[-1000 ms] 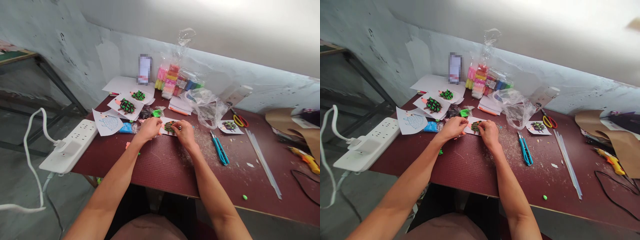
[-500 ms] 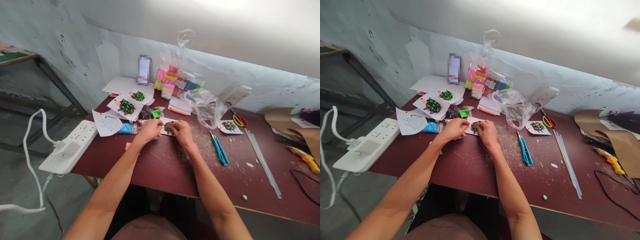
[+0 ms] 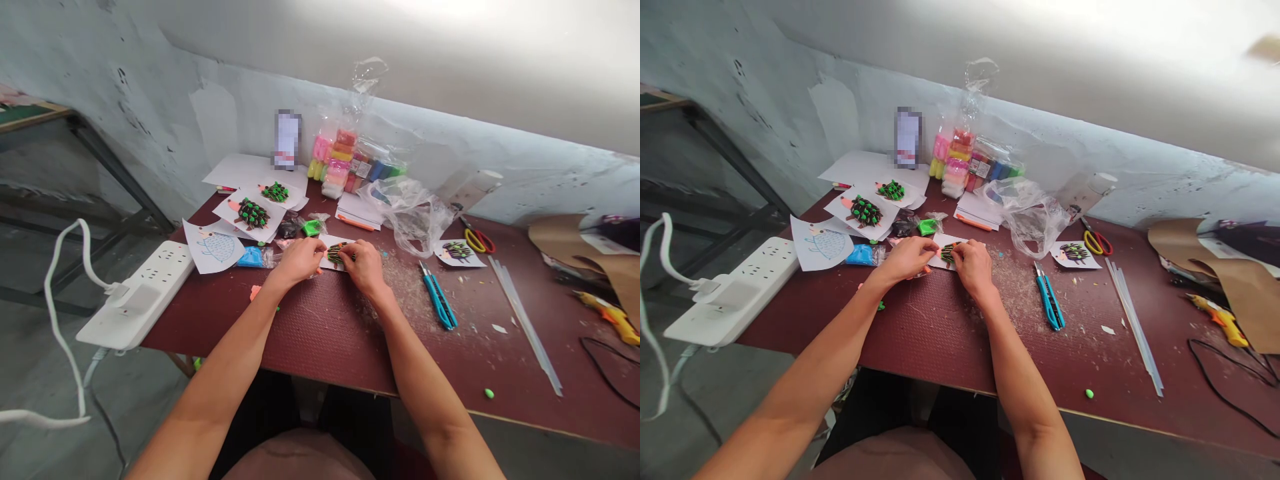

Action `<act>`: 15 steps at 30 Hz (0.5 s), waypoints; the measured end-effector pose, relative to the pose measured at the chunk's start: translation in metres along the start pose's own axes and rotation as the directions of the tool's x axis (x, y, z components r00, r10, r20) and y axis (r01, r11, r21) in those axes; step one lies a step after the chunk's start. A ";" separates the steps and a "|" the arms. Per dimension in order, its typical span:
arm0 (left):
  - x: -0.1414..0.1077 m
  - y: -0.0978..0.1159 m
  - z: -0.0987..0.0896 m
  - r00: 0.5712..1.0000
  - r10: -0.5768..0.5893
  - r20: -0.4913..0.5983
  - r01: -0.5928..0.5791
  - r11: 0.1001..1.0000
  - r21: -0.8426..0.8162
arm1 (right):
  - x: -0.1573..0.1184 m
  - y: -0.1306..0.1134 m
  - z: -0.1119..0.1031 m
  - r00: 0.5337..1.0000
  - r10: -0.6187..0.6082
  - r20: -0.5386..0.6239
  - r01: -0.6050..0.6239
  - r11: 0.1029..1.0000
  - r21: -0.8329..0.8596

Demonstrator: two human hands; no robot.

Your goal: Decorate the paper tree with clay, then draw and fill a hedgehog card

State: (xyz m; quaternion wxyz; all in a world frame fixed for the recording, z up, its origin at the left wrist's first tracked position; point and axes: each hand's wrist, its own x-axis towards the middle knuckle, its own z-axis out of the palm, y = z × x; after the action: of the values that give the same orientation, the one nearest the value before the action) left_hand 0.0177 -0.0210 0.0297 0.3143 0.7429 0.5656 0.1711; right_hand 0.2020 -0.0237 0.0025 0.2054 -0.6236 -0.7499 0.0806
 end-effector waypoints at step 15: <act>0.000 0.000 0.000 1.000 -0.008 0.011 0.008 1.000 -0.010 | -0.002 0.000 -0.002 0.999 0.032 -0.013 -0.033 0.999 -0.017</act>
State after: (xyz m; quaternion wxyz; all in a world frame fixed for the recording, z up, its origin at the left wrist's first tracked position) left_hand 0.0177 -0.0214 0.0300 0.3217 0.7401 0.5659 0.1686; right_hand 0.2029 -0.0261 0.0044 0.2036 -0.6379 -0.7390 0.0737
